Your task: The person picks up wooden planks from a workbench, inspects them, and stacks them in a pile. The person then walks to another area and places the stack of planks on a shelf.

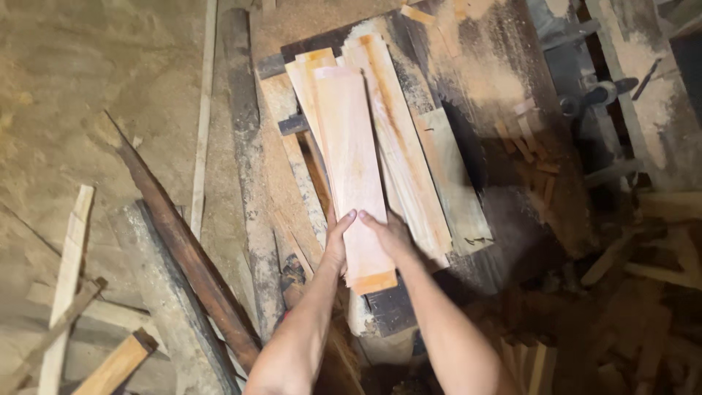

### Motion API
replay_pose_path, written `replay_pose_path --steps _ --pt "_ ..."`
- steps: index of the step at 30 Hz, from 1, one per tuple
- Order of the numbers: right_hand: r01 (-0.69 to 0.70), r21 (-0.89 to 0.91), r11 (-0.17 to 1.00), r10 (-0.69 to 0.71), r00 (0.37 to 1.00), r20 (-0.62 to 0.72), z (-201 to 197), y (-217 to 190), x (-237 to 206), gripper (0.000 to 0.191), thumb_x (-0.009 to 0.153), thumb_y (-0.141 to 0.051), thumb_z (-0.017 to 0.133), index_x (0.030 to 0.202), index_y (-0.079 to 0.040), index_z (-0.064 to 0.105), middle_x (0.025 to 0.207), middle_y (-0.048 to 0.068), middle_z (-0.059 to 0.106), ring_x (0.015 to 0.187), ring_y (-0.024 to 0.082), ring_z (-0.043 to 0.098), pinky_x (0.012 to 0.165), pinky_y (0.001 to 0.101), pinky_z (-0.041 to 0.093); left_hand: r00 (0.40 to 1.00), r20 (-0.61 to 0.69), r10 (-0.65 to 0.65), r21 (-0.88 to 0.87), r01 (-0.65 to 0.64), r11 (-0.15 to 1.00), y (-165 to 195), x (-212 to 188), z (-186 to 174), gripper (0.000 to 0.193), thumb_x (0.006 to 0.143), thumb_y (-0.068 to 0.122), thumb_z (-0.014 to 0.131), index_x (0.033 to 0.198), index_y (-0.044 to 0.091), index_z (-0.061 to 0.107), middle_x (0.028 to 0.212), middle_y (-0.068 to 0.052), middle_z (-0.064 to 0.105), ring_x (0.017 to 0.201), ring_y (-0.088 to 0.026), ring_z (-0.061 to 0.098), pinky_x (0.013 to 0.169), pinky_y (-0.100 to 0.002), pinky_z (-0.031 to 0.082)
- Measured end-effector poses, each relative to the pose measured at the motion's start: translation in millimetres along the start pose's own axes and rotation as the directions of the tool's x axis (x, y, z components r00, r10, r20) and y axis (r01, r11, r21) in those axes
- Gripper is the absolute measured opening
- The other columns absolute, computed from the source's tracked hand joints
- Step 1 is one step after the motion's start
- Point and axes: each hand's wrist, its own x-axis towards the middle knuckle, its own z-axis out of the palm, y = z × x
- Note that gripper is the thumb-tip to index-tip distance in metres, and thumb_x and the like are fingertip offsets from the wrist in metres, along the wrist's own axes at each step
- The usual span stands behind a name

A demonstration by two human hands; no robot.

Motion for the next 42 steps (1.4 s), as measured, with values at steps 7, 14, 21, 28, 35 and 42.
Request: replay_pose_path --steps 7,14,21,28,35,42 --pt "-0.008 0.405 0.914 -0.046 0.991 0.122 7 39 14 0.071 0.086 -0.048 0.069 0.142 -0.004 0.057 0.134 0.016 0.068 0.119 0.026 0.067 0.101 0.0390 0.053 0.996 0.087 0.038 -0.057 -0.033 0.998 -6 4 -13 0.097 0.074 0.032 0.070 0.159 0.013 0.026 0.140 -0.025 0.055 0.125 -0.038 0.058 0.100 -0.048 0.054" --pt "-0.110 0.584 0.804 -0.035 0.972 0.232 10 52 56 0.092 0.094 -0.074 0.025 0.157 -0.008 0.034 0.157 0.011 0.046 0.142 0.023 0.046 0.115 0.0380 0.038 0.991 0.092 0.096 -0.087 -0.088 0.992 -10 8 -15 0.110 0.076 0.032 0.071 0.163 0.015 0.007 0.152 -0.023 0.045 0.134 -0.037 0.054 0.106 -0.047 0.050" --pt "-0.169 0.558 0.812 -0.022 0.948 0.319 23 61 58 0.096 0.093 -0.077 0.023 0.158 -0.006 0.035 0.157 0.017 0.047 0.143 0.029 0.046 0.117 0.0393 0.036 0.994 0.109 0.031 0.082 -0.040 0.996 -9 11 -26 0.109 0.073 0.041 0.067 0.163 0.019 0.009 0.147 -0.024 0.047 0.129 -0.037 0.055 0.103 -0.050 0.053" --pt "-0.126 0.465 0.876 0.025 0.976 0.217 43 55 40 0.094 0.093 -0.077 0.024 0.158 -0.009 0.037 0.158 0.014 0.045 0.145 0.026 0.043 0.118 0.0381 0.032 0.974 0.225 0.029 -0.041 -0.020 0.999 -2 8 -49 0.091 0.077 0.041 0.067 0.155 0.009 0.033 0.139 -0.020 0.057 0.124 -0.035 0.059 0.104 -0.046 0.050" --pt "0.035 0.003 0.999 -0.034 0.998 -0.045 21 45 46 0.091 0.093 -0.072 0.029 0.162 -0.013 0.024 0.164 0.014 0.028 0.150 0.030 0.025 0.121 0.0400 0.020 0.983 0.179 0.035 0.002 -0.036 0.999 -10 15 -55 0.086 0.076 0.040 0.064 0.152 0.009 0.037 0.134 -0.019 0.060 0.120 -0.034 0.061 0.102 -0.046 0.051" --pt "-0.136 0.492 0.860 0.024 0.973 0.228 22 50 52 0.098 0.093 -0.077 0.029 0.154 -0.002 0.041 0.159 0.016 0.046 0.145 0.028 0.043 0.118 0.0382 0.032 0.995 0.101 0.000 -0.043 0.005 0.999 -33 2 -46 0.092 0.074 0.037 0.064 0.157 0.019 0.028 0.138 -0.021 0.055 0.121 -0.037 0.057 0.102 -0.051 0.048"
